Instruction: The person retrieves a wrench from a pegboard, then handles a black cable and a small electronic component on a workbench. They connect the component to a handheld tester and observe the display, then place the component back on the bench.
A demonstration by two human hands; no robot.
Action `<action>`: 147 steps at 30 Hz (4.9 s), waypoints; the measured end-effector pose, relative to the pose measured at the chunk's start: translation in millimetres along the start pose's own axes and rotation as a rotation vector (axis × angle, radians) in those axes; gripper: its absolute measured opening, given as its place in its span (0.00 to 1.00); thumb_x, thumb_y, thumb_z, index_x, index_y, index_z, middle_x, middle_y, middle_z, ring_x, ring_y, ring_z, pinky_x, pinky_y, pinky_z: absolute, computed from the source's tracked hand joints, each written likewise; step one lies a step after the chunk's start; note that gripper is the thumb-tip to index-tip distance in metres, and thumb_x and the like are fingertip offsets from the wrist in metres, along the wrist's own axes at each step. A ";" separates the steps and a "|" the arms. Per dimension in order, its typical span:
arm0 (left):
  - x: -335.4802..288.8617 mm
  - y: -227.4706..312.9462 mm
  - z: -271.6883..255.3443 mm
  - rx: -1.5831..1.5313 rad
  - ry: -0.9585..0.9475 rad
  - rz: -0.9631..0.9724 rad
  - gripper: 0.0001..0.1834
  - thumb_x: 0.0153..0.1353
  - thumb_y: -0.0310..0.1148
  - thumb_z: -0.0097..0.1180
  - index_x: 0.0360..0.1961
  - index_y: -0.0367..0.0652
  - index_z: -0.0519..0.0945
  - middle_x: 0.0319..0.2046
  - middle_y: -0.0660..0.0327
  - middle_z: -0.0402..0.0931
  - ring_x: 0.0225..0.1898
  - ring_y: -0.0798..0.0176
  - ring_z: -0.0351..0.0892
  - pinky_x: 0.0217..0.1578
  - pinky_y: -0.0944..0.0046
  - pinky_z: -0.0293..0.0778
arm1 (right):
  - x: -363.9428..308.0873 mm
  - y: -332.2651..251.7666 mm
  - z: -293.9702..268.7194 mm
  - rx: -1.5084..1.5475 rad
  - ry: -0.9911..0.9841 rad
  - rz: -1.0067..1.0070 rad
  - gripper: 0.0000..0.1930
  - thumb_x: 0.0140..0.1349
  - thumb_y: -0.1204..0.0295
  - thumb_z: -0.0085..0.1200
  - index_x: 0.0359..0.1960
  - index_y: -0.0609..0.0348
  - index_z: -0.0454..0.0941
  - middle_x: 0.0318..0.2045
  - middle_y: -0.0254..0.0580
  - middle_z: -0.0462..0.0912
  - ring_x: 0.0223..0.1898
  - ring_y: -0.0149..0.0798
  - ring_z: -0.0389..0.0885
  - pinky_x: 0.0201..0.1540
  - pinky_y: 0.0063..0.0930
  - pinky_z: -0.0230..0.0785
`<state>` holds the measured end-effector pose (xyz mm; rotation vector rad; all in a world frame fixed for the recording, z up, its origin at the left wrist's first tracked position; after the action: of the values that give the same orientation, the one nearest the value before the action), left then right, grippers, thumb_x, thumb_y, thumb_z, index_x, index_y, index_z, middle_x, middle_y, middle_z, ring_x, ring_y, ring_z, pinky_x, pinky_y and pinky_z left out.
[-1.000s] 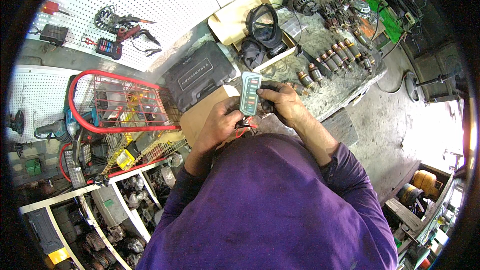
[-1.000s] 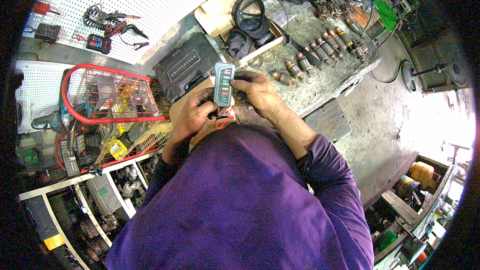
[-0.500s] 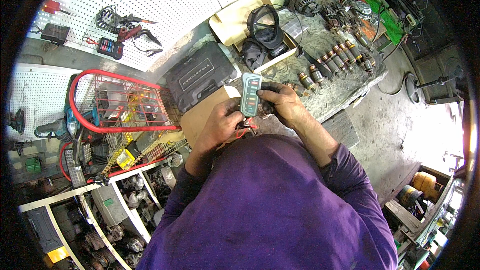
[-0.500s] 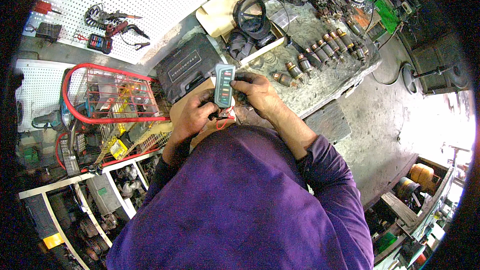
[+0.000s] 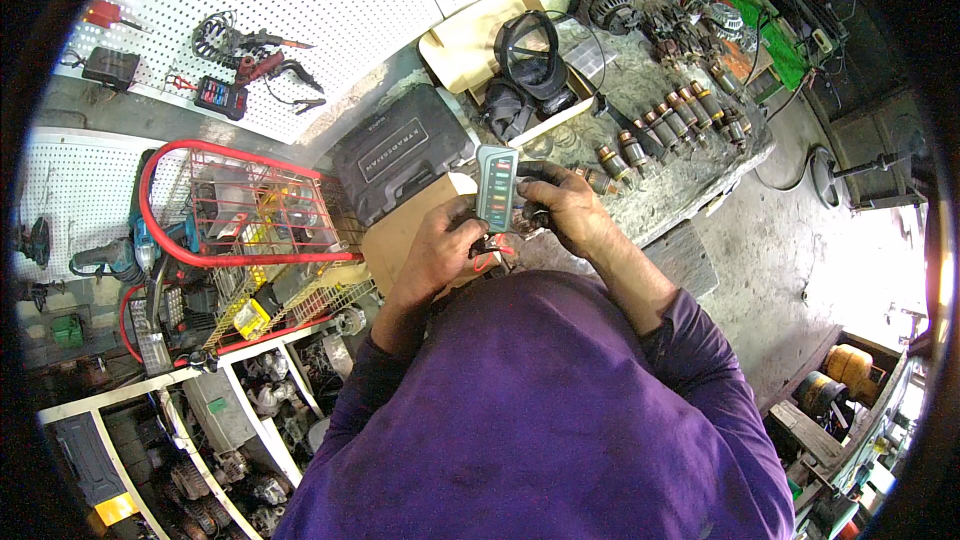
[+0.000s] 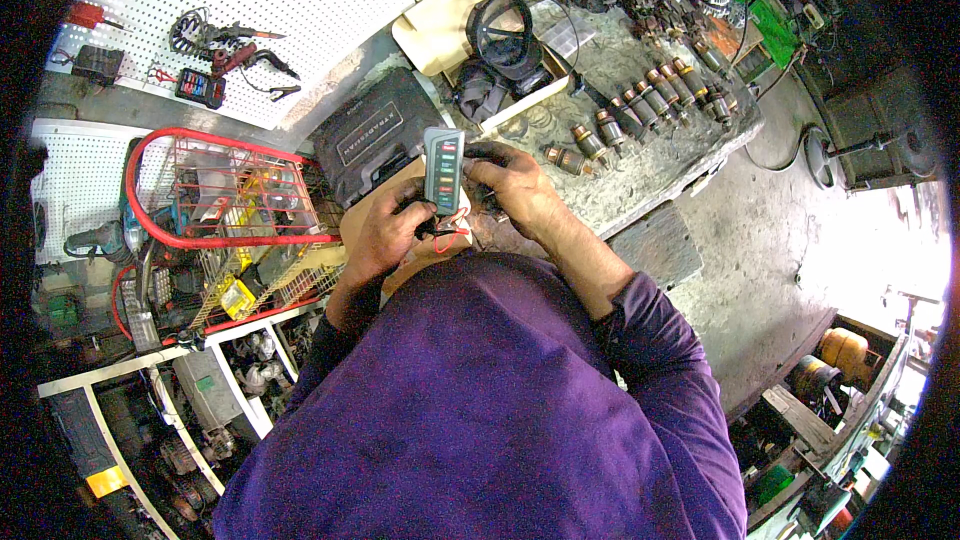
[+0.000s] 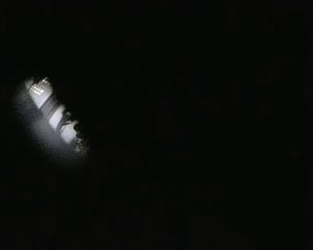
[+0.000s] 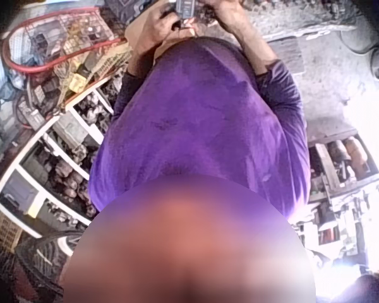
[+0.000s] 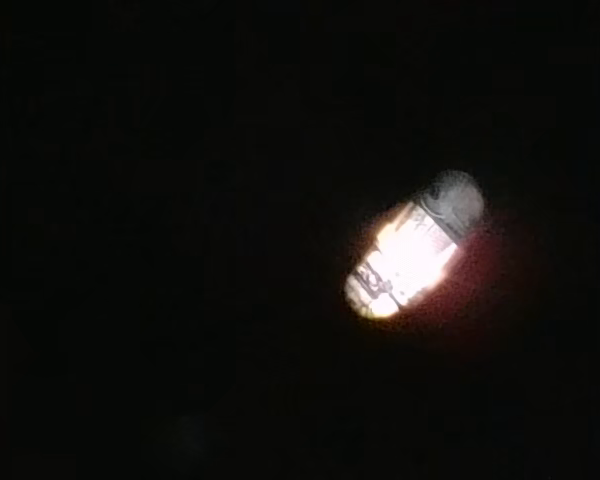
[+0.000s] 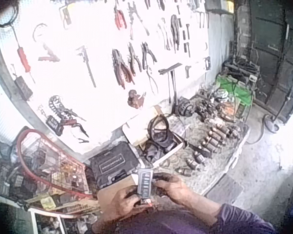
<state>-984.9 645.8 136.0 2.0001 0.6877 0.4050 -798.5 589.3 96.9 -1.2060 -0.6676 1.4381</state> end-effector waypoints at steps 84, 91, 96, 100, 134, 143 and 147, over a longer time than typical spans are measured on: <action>-6.6 -1.0 -18.4 -1.524 0.256 -0.053 0.31 0.61 0.41 0.54 0.63 0.35 0.73 0.55 0.50 0.78 0.58 0.46 0.77 0.64 0.43 0.70 | -60.2 -52.9 14.4 -0.359 -0.266 -0.143 0.36 0.54 0.69 0.73 0.65 0.66 0.74 0.52 0.44 0.85 0.53 0.35 0.81 0.61 0.32 0.73; -10.7 -2.3 -12.3 -0.497 0.202 0.051 0.22 0.70 0.28 0.54 0.64 0.39 0.71 0.55 0.55 0.78 0.56 0.56 0.79 0.60 0.52 0.75 | -49.1 -55.9 -13.2 -0.262 -0.069 -0.206 0.28 0.61 0.63 0.70 0.59 0.65 0.79 0.51 0.46 0.86 0.52 0.37 0.82 0.59 0.33 0.73; -10.6 -12.8 -9.2 -0.774 0.286 -0.145 0.24 0.65 0.25 0.62 0.62 0.36 0.74 0.53 0.58 0.80 0.54 0.60 0.81 0.57 0.57 0.78 | -45.4 -55.6 -17.2 -0.224 -0.069 -0.225 0.28 0.62 0.60 0.69 0.58 0.66 0.79 0.49 0.44 0.85 0.51 0.36 0.81 0.59 0.32 0.71; -1.7 -5.5 -17.7 -0.334 0.269 -0.016 0.28 0.62 0.28 0.65 0.63 0.33 0.76 0.53 0.56 0.84 0.54 0.59 0.83 0.59 0.58 0.76 | -42.0 -52.8 -20.3 -0.221 -0.073 -0.199 0.29 0.62 0.62 0.69 0.60 0.67 0.77 0.48 0.40 0.84 0.50 0.34 0.80 0.57 0.29 0.71; 47.6 1.9 93.7 -0.981 0.262 -0.450 0.22 0.68 0.21 0.59 0.62 0.39 0.75 0.54 0.61 0.80 0.55 0.59 0.81 0.55 0.54 0.80 | -62.1 -32.9 -135.1 0.031 -0.011 -0.054 0.26 0.64 0.61 0.69 0.58 0.63 0.78 0.46 0.38 0.85 0.45 0.32 0.80 0.52 0.28 0.73; 70.5 27.1 117.8 -0.864 0.289 -0.523 0.27 0.62 0.16 0.60 0.63 0.37 0.74 0.53 0.60 0.80 0.54 0.63 0.80 0.56 0.60 0.76 | -65.0 -29.5 -174.4 0.066 0.024 0.005 0.33 0.63 0.60 0.69 0.65 0.66 0.74 0.47 0.40 0.85 0.45 0.33 0.81 0.50 0.29 0.74; 71.5 29.9 122.2 -0.918 0.291 -0.490 0.25 0.62 0.18 0.62 0.61 0.38 0.76 0.52 0.61 0.80 0.54 0.63 0.79 0.57 0.60 0.75 | -66.1 -30.1 -177.4 0.047 0.029 0.011 0.33 0.64 0.59 0.69 0.66 0.66 0.74 0.48 0.40 0.85 0.43 0.33 0.80 0.49 0.29 0.74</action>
<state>-853.9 594.7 101.7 0.8816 0.9244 0.5817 -630.8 496.9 86.6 -1.1934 -0.6052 1.4350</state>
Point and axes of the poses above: each hand's wrist, its own x-axis towards the middle knuckle, its own z-axis out of the palm, y = z × x, the point moved 5 cm from there along x, towards the middle knuckle
